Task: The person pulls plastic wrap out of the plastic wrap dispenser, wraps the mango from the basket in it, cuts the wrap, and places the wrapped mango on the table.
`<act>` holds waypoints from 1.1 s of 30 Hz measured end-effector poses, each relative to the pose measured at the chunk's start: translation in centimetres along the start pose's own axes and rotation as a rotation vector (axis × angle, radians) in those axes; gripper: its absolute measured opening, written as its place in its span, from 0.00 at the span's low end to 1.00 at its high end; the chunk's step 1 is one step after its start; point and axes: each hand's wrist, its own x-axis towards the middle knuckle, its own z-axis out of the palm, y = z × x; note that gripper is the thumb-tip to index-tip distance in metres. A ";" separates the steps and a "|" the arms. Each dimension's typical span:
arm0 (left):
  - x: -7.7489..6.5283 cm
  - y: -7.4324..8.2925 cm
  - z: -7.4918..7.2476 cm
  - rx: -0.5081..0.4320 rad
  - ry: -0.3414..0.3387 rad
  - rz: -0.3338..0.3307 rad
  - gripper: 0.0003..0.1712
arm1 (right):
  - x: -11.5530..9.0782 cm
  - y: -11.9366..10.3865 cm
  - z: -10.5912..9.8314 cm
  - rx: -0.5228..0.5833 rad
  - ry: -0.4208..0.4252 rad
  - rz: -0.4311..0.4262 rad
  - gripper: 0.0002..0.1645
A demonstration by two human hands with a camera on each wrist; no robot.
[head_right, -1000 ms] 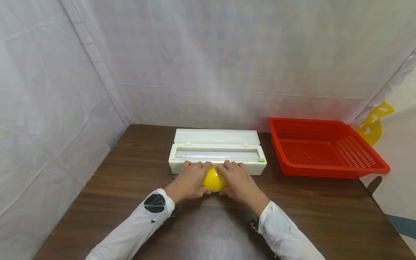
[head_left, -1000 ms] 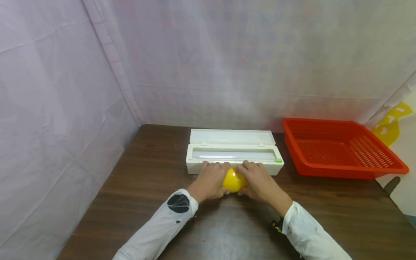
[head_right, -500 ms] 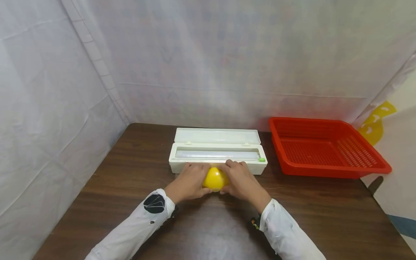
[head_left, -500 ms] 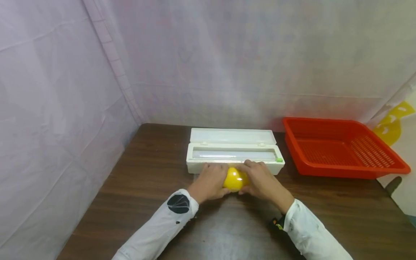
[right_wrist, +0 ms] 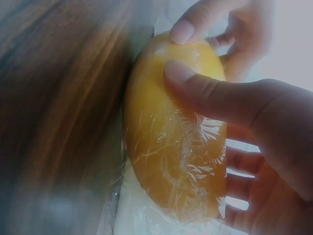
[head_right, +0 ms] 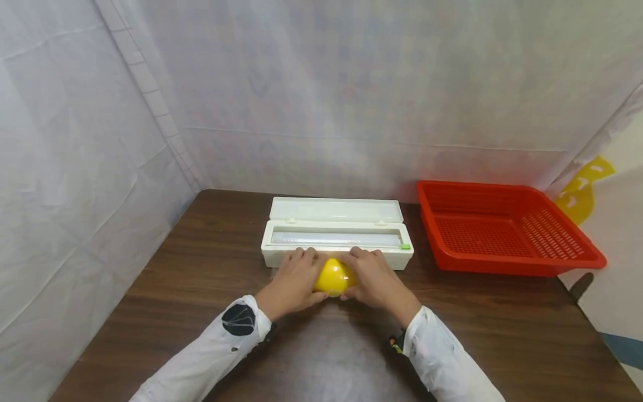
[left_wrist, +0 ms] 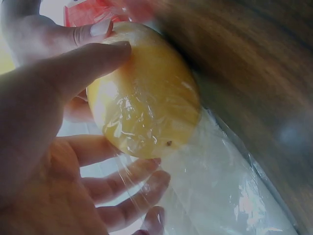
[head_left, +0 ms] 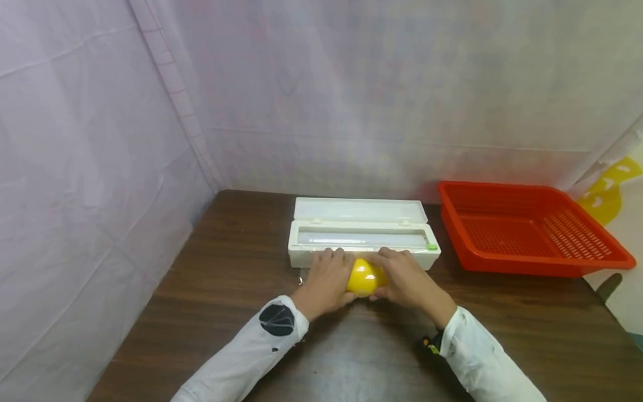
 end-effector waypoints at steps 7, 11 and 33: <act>0.0 0.5 0.1 0.031 -0.007 -0.003 0.49 | -0.1 0.2 -0.2 0.041 -0.040 0.021 0.48; 0.1 0.5 0.4 0.042 -0.038 0.002 0.53 | -0.1 0.2 -0.4 0.057 -0.052 0.023 0.48; 0.2 1.0 1.3 0.204 0.085 0.059 0.56 | 0.0 0.0 -0.5 0.024 -0.057 -0.008 0.43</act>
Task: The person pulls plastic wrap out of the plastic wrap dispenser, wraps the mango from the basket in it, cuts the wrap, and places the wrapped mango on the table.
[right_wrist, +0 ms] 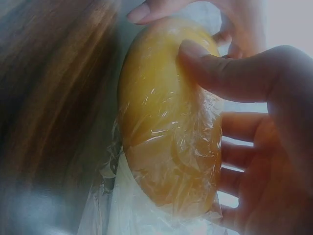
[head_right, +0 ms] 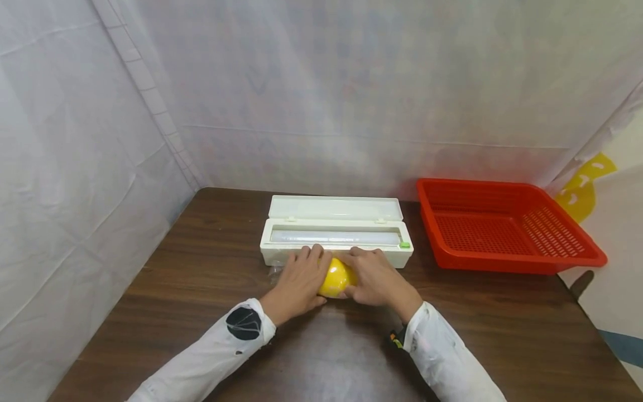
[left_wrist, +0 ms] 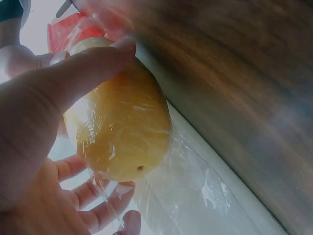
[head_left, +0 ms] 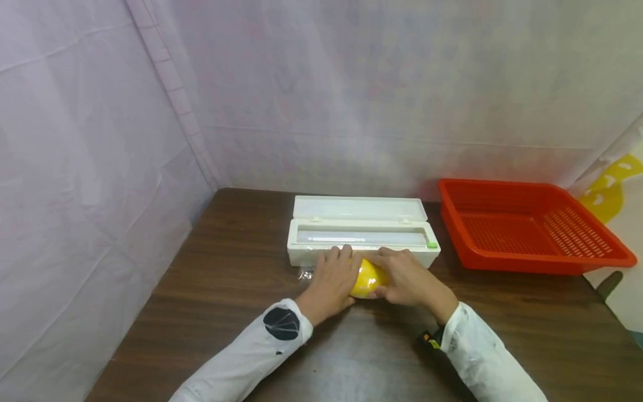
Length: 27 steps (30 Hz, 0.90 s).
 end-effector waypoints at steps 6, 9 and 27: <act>0.2 0.1 0.0 0.027 0.018 0.031 0.54 | 0.0 0.1 0.0 -0.031 0.004 -0.035 0.38; 0.3 0.1 -0.1 0.034 0.018 0.038 0.51 | 0.0 0.1 0.0 -0.029 -0.013 -0.034 0.38; 0.5 -0.5 -0.7 0.031 -0.002 0.101 0.43 | -0.1 0.0 0.1 0.029 -0.046 -0.017 0.43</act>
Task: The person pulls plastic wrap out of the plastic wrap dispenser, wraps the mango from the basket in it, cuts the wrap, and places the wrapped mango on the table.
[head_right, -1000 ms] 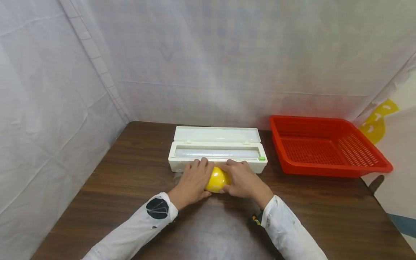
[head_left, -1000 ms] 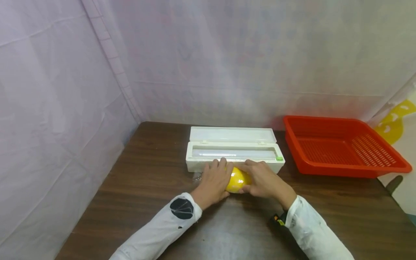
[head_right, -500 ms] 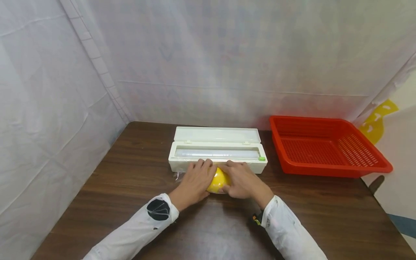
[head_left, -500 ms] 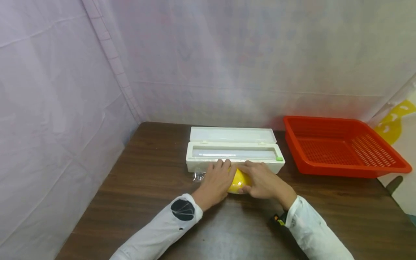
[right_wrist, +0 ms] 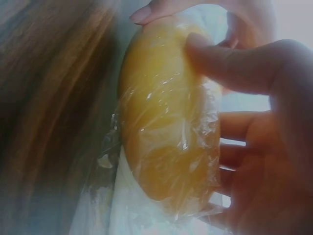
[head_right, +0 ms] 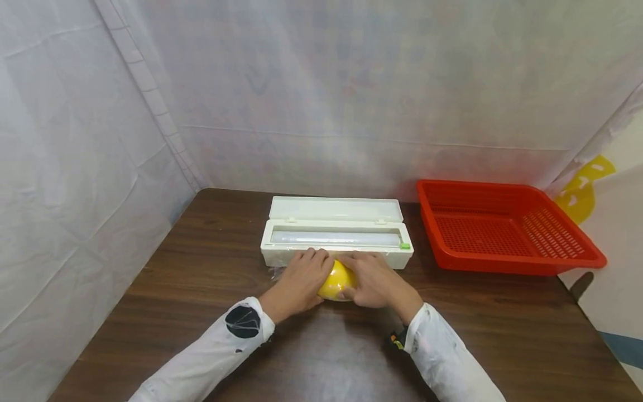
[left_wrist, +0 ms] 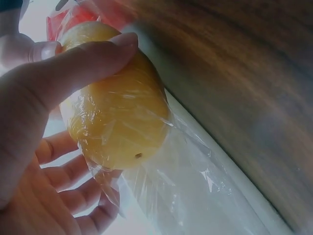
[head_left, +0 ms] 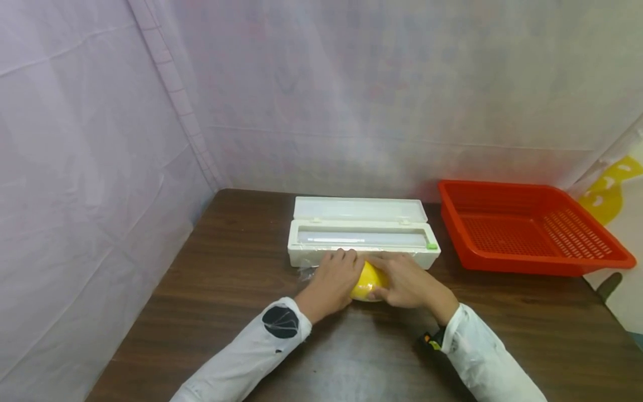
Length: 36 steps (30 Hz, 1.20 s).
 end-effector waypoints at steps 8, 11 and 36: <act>0.0 -0.2 0.0 -0.023 0.004 0.007 0.44 | -0.1 0.0 -0.2 0.040 -0.018 0.001 0.41; -0.1 -0.2 -0.1 -0.020 -0.002 0.011 0.46 | -0.2 -0.1 -0.2 0.041 -0.019 0.009 0.39; -0.1 -0.8 0.0 -0.145 -0.019 -0.007 0.51 | -0.4 -1.1 -1.5 -0.104 0.132 -0.003 0.40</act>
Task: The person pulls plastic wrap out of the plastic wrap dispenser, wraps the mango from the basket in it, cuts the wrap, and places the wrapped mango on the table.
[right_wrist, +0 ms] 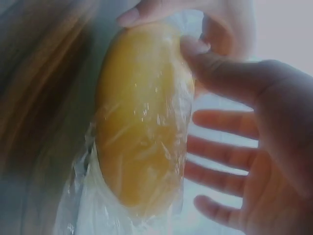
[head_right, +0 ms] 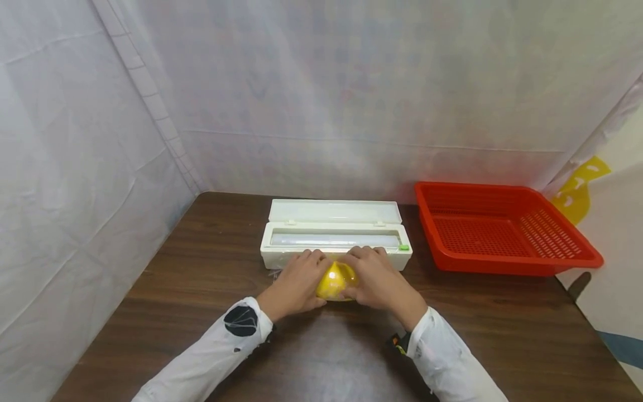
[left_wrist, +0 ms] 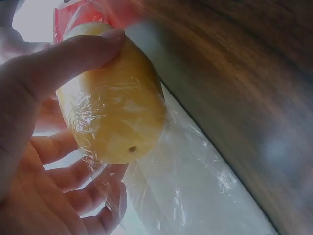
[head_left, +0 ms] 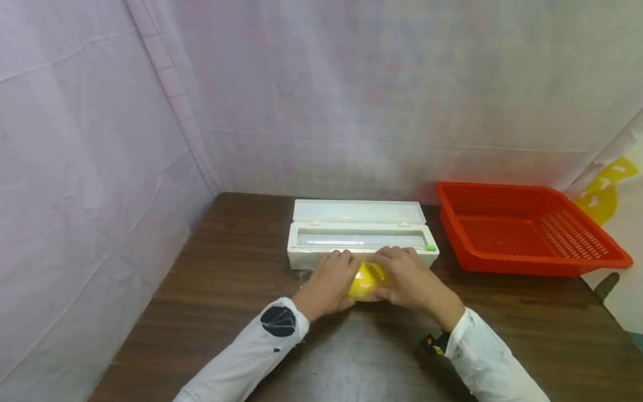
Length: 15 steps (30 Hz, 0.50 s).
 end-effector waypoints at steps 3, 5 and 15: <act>0.0 -0.1 0.1 -0.028 0.015 -0.005 0.51 | 0.1 -0.1 0.0 0.009 0.018 -0.025 0.42; -0.1 -0.2 0.0 -0.049 0.026 -0.009 0.50 | 0.2 -0.1 0.1 0.011 0.031 -0.036 0.43; 0.0 -0.6 0.0 -0.177 -0.050 -0.045 0.48 | 0.2 -0.2 0.5 -0.024 -0.043 0.009 0.47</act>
